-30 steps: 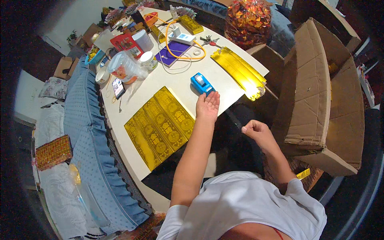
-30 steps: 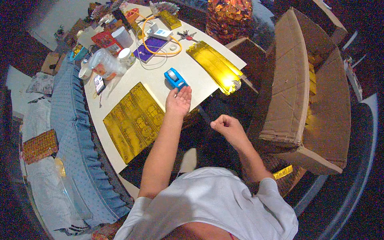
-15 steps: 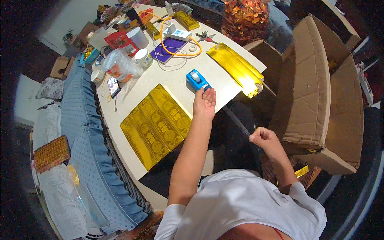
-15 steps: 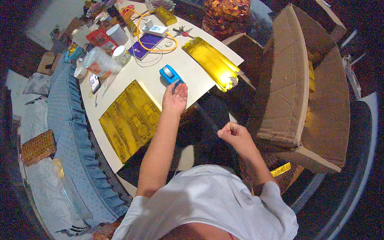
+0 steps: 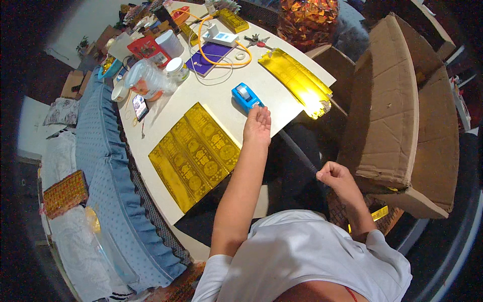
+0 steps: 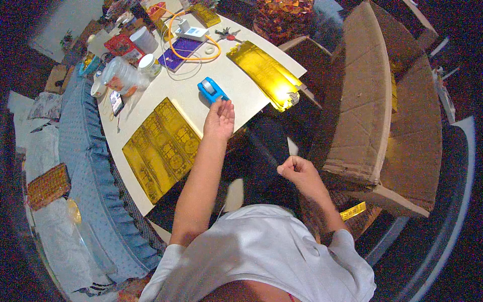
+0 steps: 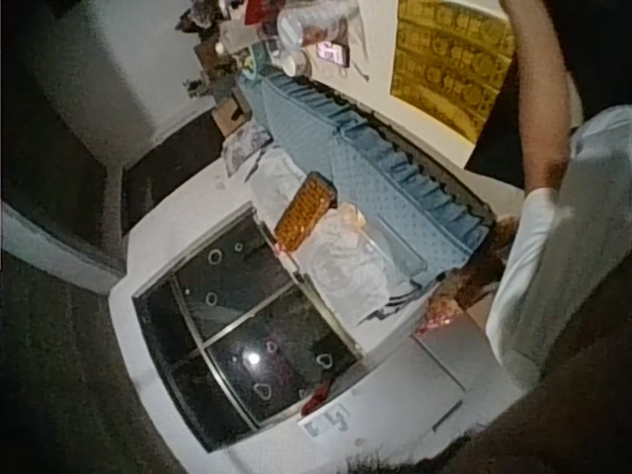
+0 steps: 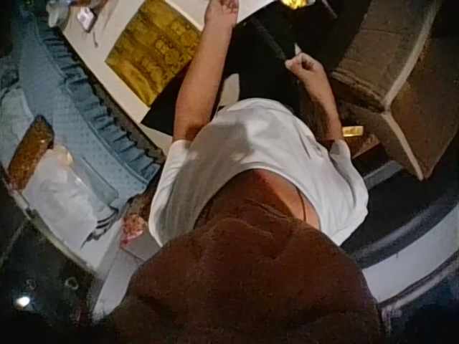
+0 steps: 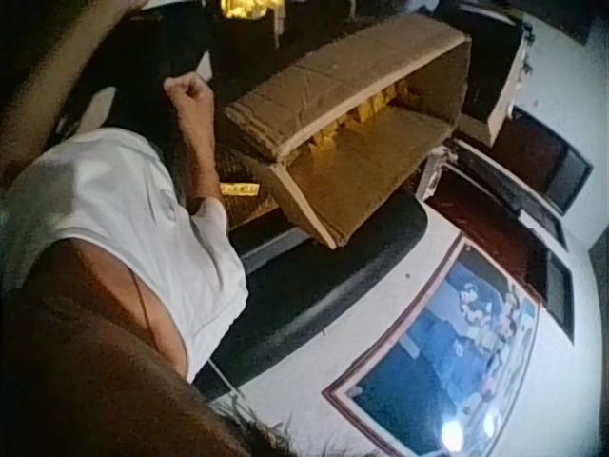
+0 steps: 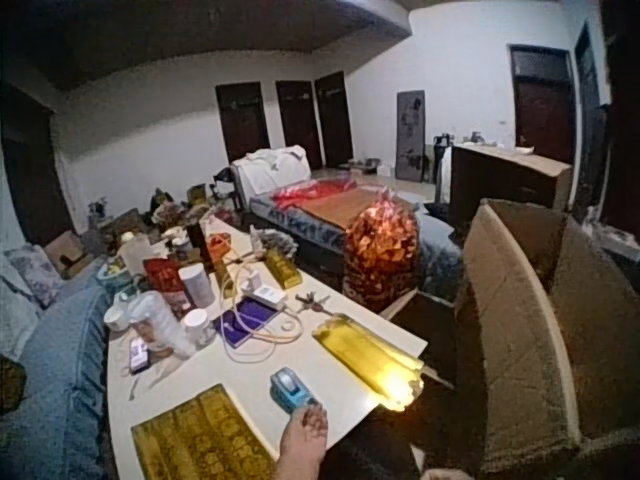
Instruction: The person removes gold foil papers from a cardboard box, aligns them on a table, and joins them together using tape from a dispenser.
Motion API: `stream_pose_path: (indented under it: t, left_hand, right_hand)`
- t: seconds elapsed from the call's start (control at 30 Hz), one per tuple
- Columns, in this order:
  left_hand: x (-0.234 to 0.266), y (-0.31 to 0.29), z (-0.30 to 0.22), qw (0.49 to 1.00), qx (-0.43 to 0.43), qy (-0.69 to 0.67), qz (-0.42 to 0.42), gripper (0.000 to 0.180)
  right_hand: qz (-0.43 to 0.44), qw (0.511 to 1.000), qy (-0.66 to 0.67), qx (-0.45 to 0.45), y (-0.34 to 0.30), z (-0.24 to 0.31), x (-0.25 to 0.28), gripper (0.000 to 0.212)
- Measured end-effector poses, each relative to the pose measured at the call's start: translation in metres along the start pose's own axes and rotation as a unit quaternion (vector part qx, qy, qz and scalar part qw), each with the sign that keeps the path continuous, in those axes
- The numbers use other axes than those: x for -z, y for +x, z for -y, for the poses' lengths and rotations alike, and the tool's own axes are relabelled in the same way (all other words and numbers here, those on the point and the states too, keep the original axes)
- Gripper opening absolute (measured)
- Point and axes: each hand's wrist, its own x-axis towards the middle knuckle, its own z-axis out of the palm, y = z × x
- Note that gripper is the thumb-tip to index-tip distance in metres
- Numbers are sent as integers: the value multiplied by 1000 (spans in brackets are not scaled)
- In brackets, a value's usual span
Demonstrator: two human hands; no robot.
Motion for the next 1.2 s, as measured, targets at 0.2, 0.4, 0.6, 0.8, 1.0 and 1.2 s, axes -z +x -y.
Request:
stream_pose_path:
  t: [0.2, 0.4, 0.6, 0.8, 1.0, 1.2]
  left_hand:
    - [9, 12, 11, 999, -31, -9, 2, 32]
    - [8, 9, 16, 999, -31, -12, 5, 27]
    - [-2, -3, 22, 996, -78, 3, -29, 23]
    - [-6, -12, 24, 991, -125, 43, -35, 15]
    - [-24, -62, -12, 882, -448, 120, 85, 10]
    - [2, -134, -89, 744, -652, 140, 39, 13]
  right_hand:
    - [-5, 1000, -21, -22, 3, -5, 1, 18]
    - [-5, 999, -3, -42, 6, -11, 0, 15]
    - [-2, 999, -23, -37, 12, -19, 5, 21]
    - [-25, 998, 2, -56, 9, -14, 4, 18]
    - [-3, 997, 11, 74, 19, 2, -10, 13]
    - [90, 991, -25, 97, 37, 39, -54, 10]
